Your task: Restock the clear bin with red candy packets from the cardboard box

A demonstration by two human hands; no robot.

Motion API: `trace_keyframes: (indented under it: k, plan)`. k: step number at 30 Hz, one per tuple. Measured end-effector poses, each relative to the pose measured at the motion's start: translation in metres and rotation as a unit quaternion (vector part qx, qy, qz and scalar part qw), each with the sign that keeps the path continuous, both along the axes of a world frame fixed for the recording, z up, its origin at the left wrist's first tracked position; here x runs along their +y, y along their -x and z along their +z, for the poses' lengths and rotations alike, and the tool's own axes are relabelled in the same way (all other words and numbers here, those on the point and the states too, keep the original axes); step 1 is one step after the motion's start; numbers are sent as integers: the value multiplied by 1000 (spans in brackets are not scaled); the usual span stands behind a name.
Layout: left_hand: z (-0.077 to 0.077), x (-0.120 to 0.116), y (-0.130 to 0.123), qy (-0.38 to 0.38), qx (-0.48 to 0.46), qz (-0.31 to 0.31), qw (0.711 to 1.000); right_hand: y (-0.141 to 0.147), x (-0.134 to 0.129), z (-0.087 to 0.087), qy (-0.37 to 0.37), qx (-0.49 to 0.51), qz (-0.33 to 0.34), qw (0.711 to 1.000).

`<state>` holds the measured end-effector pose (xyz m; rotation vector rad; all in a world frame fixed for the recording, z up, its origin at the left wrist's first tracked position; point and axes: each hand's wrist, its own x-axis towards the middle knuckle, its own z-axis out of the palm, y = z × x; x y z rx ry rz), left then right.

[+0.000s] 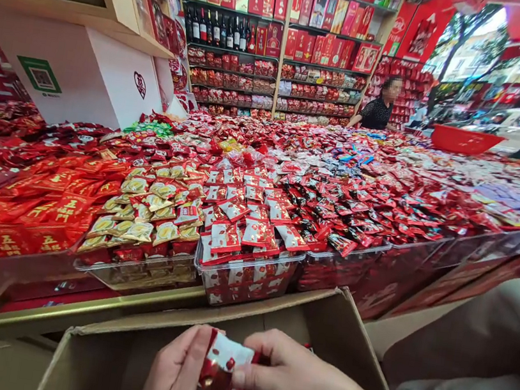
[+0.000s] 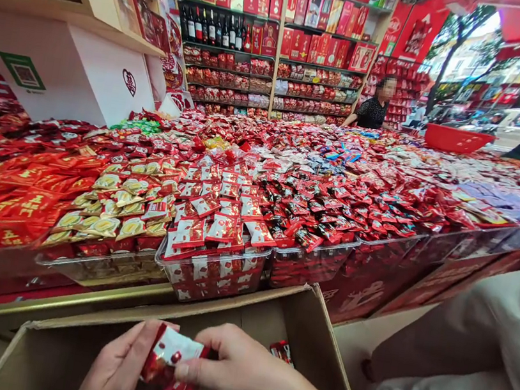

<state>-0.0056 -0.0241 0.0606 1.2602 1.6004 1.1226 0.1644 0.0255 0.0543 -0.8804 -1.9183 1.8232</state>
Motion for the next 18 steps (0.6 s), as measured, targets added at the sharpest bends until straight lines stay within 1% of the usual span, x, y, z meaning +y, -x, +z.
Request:
trace_keyframes:
  k: [2,4,6,8,10,11,13,15,17,18]
  plan:
    - [10,7,-9,-10,-29,33,999,10,-4,6,24,81,-80,993]
    - [13,12,-15,-25,-41,54,997,20,-6,5,17,132,-161,978]
    - [11,15,-16,-38,-33,46,998,27,-5,2,-13,132,-223,966]
    - [8,16,-16,-59,-7,30,998,29,-5,0,-58,106,-267,956]
    - [7,16,-17,-80,11,26,996,30,-5,1,-84,95,-284,950]
    - [6,16,-18,-84,7,30,996,31,-5,2,-82,102,-286,949]
    - [7,15,-21,-85,-27,41,995,32,-6,5,-50,135,-285,948]
    - [7,14,-24,-84,-58,57,993,33,-7,6,0,169,-278,946]
    - [6,13,-25,-89,-55,87,991,32,-7,6,31,187,-260,947]
    - [5,12,-24,-91,-48,106,989,30,-7,6,36,193,-241,950]
